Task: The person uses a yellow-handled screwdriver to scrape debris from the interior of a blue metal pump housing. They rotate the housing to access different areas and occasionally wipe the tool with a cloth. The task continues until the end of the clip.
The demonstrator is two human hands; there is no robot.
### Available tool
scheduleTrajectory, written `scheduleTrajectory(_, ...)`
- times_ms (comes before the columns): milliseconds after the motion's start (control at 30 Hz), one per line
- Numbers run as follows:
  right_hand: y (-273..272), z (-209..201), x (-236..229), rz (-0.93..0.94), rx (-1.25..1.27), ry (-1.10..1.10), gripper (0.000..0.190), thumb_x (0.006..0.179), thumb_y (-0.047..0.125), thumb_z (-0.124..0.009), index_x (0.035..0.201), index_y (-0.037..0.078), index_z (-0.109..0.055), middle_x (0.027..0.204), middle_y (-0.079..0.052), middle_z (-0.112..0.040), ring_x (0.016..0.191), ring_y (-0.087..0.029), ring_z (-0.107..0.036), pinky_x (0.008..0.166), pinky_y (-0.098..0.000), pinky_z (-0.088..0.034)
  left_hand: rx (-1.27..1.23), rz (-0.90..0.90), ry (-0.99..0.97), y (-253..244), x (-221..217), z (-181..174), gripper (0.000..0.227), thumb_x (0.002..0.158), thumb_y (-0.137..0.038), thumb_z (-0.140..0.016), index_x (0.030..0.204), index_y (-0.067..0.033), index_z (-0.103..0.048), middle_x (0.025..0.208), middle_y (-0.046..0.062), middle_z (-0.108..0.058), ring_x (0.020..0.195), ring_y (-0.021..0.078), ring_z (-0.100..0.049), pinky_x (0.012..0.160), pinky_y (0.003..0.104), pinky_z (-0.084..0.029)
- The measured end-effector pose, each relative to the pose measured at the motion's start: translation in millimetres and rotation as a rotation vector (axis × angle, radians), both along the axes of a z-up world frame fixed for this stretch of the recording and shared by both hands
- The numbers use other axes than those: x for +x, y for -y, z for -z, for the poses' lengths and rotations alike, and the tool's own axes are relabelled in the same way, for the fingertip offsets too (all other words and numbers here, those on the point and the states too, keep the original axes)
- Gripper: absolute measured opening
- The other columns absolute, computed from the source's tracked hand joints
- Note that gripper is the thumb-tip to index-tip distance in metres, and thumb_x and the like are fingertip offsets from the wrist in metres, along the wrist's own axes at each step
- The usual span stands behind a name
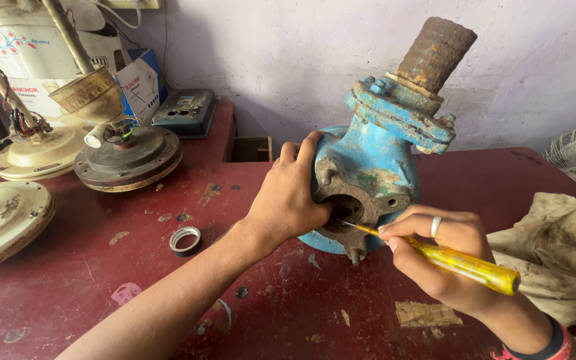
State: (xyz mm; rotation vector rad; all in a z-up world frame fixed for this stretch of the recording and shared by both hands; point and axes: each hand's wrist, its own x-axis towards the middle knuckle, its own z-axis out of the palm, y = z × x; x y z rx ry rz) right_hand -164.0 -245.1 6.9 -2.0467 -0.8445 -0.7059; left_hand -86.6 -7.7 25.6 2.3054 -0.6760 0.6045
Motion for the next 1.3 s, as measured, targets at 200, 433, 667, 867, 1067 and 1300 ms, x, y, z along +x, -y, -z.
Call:
scheduleTrajectory(200,1.2,-2.8,-2.4,-0.002,0.024,-0.013,0.01,0.079,0.0,-0.066,0.083,-0.003,-0.074,0.076,-0.008,-0.076,0.058,-0.009,-0.067,0.053,-0.0225,-0.05,0.005,0.009,0.013,-0.8,0.4,-0.4,0.107,0.06,-0.013,-0.086,0.151,-0.0019,-0.03,0.116,0.03,-0.053,0.108,0.0506,-0.057,0.096,0.049,-0.051)
scheduleTrajectory(433,-8.4,2.7,-7.1,-0.051,0.055,0.051,0.009,0.083,0.0,-0.065,0.087,-0.004,-0.071,0.082,-0.01,-0.075,0.067,-0.011,-0.072,0.061,-0.0227,-0.056,0.009,0.03,0.079,-4.1,0.1,-0.8,0.103,0.062,-0.02,-0.086,0.149,-0.0006,-0.035,0.116,0.028,-0.055,0.108,0.0493,-0.058,0.096,0.048,-0.05)
scheduleTrajectory(667,-8.4,-0.1,-7.6,-0.044,0.011,0.061,0.007,0.082,0.002,-0.069,0.085,-0.002,-0.074,0.078,-0.008,-0.077,0.061,-0.012,-0.067,0.051,-0.0233,-0.052,0.059,0.094,0.116,-18.5,10.1,7.2,0.097,0.071,-0.036,-0.08,0.151,-0.0023,-0.038,0.118,0.025,-0.057,0.108,0.0451,-0.061,0.095,0.049,-0.051)
scheduleTrajectory(867,-7.5,2.3,-11.8,-0.014,0.05,0.154,0.008,0.082,0.0,-0.066,0.087,-0.003,-0.072,0.078,-0.01,-0.075,0.069,-0.016,-0.07,0.06,-0.0259,-0.057,-0.2,0.259,0.187,-28.0,27.9,35.9,0.071,0.102,-0.054,-0.06,0.147,-0.001,-0.046,0.135,0.024,-0.057,0.126,0.04,-0.06,0.108,0.048,-0.048)
scheduleTrajectory(1067,-20.6,4.4,-11.9,0.033,0.015,0.168,0.008,0.081,0.001,-0.068,0.087,-0.003,-0.072,0.08,-0.012,-0.076,0.067,-0.016,-0.073,0.058,-0.0262,-0.058,-0.564,0.377,-0.108,-20.8,47.3,61.0,0.057,0.104,-0.051,-0.052,0.136,-0.0035,-0.051,0.122,0.016,-0.069,0.116,0.0264,-0.066,0.101,0.042,-0.051)
scheduleTrajectory(1300,-23.9,7.6,-16.3,0.082,0.052,0.151,0.008,0.082,0.002,-0.068,0.088,-0.002,-0.073,0.079,-0.01,-0.076,0.066,-0.015,-0.072,0.059,-0.0253,-0.058,-0.679,0.467,-0.201,-21.6,49.4,69.7,0.056,0.104,-0.049,-0.054,0.139,-0.0049,-0.049,0.115,0.016,-0.067,0.11,0.0208,-0.064,0.096,0.038,-0.053)
